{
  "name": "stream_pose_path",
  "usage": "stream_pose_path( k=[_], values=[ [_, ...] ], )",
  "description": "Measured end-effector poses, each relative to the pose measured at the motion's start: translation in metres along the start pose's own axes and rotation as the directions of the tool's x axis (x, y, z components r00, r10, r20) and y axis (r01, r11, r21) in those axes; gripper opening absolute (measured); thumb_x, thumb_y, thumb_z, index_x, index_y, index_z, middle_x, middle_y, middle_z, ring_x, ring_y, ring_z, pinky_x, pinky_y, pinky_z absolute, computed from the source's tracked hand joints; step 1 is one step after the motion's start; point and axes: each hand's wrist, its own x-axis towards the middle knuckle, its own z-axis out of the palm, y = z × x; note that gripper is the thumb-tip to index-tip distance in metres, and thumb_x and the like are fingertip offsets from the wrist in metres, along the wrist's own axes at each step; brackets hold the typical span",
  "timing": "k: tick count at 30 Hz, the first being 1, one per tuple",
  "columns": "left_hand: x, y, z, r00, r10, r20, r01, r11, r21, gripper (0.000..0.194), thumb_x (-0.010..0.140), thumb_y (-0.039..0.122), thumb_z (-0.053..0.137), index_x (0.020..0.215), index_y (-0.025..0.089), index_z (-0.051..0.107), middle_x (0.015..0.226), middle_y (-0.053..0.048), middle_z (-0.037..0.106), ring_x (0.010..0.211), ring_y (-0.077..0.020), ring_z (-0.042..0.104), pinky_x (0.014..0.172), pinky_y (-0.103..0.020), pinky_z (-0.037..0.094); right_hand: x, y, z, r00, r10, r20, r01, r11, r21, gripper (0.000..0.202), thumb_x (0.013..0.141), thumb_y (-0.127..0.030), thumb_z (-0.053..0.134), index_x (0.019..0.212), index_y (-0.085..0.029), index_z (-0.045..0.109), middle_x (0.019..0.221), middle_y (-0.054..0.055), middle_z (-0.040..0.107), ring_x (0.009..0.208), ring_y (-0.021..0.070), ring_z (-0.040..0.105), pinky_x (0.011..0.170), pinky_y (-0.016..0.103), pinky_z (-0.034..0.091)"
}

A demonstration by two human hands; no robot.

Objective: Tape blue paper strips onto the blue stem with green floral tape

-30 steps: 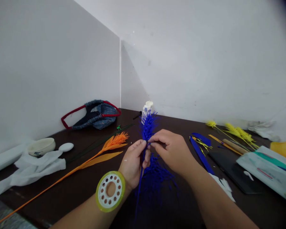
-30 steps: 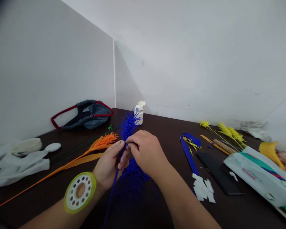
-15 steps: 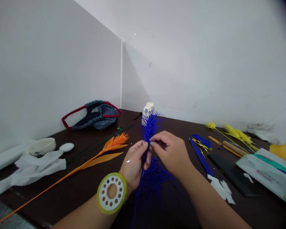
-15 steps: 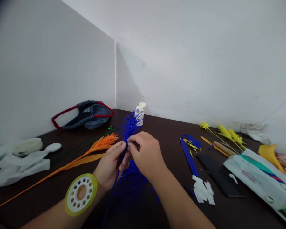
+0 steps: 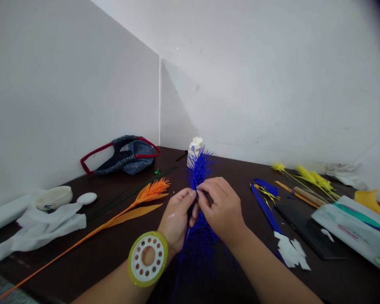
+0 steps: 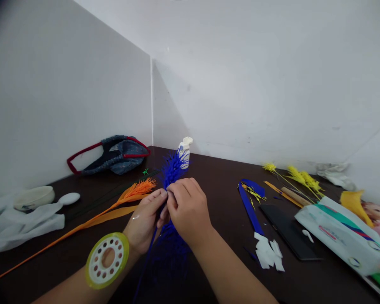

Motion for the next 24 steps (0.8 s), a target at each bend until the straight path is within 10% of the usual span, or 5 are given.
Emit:
stream_pose_path(
  k=[19, 24],
  values=[
    [0.0008, -0.0009, -0.0053, 0.995, 0.028, 0.096, -0.026, 0.999, -0.023, 0.027, 0.087, 0.031, 0.047, 0.065, 0.016, 0.044, 0.043, 0.006, 0.044, 0.034, -0.0037, 0.029, 0.039, -0.021, 0.016, 0.0023, -0.002, -0.0061, 1.0, -0.015, -0.001, 0.015, 0.999, 0.045, 0.011, 0.08, -0.008, 0.053, 0.076, -0.014, 0.062, 0.076, 0.008, 0.062, 0.076, 0.0176, 0.056, 0.072, 0.031, 0.047],
    [-0.0009, 0.0021, -0.0029, 0.996, 0.03, 0.082, -0.034, 0.998, 0.046, 0.025, 0.086, 0.034, 0.048, 0.067, 0.017, 0.045, 0.041, 0.008, 0.036, 0.035, -0.0038, 0.026, 0.039, -0.02, 0.018, 0.0023, -0.002, -0.0065, 0.982, 0.188, 0.014, -0.188, 0.97, 0.156, 0.013, 0.073, -0.007, 0.058, 0.081, -0.017, 0.058, 0.073, 0.003, 0.061, 0.068, 0.0147, 0.057, 0.066, 0.028, 0.047]
  ],
)
